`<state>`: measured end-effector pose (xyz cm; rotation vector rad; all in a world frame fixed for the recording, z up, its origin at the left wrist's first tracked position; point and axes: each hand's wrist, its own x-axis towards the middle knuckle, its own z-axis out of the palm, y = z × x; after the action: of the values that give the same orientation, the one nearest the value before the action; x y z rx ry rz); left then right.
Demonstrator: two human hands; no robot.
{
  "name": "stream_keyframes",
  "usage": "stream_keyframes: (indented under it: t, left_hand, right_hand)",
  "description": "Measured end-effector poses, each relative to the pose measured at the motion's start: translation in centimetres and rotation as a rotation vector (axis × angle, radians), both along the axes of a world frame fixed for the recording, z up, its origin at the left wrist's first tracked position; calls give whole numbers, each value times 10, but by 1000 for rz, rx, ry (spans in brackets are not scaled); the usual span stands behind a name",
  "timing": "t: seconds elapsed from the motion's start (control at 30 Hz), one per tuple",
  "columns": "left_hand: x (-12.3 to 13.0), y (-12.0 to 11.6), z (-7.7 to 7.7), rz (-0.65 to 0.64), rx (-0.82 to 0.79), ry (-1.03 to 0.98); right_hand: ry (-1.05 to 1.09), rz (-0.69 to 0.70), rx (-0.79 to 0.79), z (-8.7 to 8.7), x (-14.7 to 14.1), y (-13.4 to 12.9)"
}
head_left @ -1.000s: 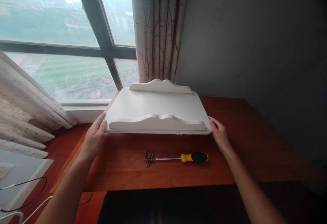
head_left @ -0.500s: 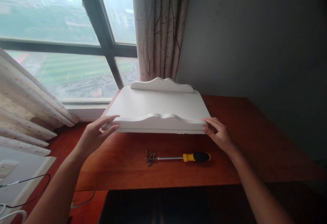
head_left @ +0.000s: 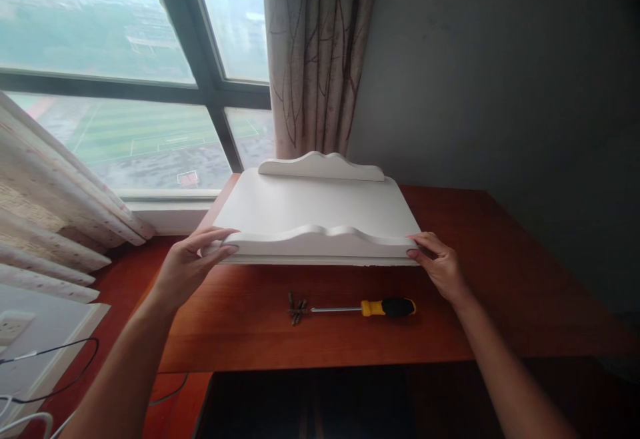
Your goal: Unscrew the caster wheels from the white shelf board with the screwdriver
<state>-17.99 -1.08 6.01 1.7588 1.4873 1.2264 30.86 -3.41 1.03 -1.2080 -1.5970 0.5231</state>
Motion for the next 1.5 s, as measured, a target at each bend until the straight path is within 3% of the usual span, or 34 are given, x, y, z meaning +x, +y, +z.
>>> stream_keyframes:
  t: [0.2, 0.63, 0.77, 0.87, 1.0, 1.17, 1.33, 1.5]
  left_hand:
    - [6, -5, 10, 17, -30, -98]
    - [10, -17, 8, 79, -74, -38]
    - [12, -15, 13, 96, -113, -84]
    - [12, -6, 19, 58, -56, -124]
    - [9, 11, 25, 87, 91, 84]
    - [3, 31, 17, 12, 278, 399]
    - [3, 36, 9, -23, 349, 475]
    - [6, 29, 10, -9, 294, 459]
  right_hand:
    - [101, -21, -27, -2, 1, -2]
    - [67, -32, -51, 4, 2, -17]
    - [157, -17, -57, 15, 1, -15]
    - [202, -12, -5, 30, 0, -7]
    - [-67, -43, 104, 43, 2, 12]
    - [-443, -67, 264, 38, 4, 33]
    - [-570, -139, 316, 29, 5, 40]
    - [-561, -42, 192, 29, 7, 36]
